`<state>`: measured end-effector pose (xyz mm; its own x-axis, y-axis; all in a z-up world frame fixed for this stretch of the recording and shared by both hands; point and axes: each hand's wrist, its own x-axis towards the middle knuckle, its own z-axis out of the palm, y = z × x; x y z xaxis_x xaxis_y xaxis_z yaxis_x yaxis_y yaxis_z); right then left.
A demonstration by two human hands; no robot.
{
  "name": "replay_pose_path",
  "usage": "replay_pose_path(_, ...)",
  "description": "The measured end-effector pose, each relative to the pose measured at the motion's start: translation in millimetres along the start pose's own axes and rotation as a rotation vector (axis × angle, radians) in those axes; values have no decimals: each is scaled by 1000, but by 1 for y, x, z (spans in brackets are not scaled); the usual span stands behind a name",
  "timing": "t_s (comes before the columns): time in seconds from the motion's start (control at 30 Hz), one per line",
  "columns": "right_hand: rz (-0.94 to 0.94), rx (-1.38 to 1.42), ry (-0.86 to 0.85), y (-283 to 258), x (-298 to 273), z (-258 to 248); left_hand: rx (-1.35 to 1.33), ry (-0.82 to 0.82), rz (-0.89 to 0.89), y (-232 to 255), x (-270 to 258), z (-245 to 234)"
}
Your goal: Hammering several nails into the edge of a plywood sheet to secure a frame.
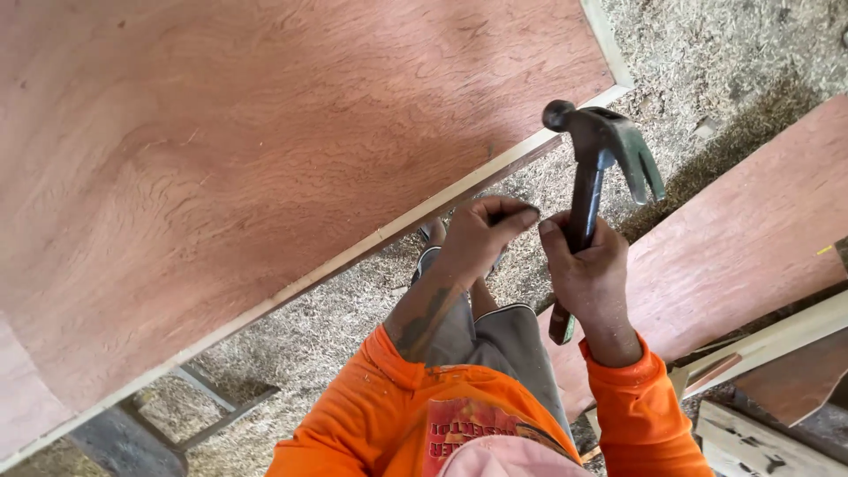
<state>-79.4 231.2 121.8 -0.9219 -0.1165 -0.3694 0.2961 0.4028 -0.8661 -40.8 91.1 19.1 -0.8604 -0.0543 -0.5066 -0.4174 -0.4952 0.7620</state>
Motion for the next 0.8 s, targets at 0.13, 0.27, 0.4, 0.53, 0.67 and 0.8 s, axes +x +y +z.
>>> replay_pose_path(0.13, 94, 21, 72, 2, 3, -16, 539, 241, 4, 48, 40, 21)
replay_pose_path(0.27, 76, 89, 105, 15, 1, -28, 801, 498, 780, 22, 83, 28)
replay_pose_path(0.4, 102, 33, 95, 16, -6, -32, 1050, 619, 838, 18, 94, 33)
replay_pose_path(0.53, 45, 4, 76, 11, -7, -34, 1100, 589, 770, 13, 100, 32)
replay_pose_path(0.67, 22, 148, -14, -3, -5, -38, 1141, 592, 723, 13, 98, 32)
replay_pose_path(0.8, -123, 10, -59, -28, 4, -38, 1192, 614, 687, 16, 95, 36)
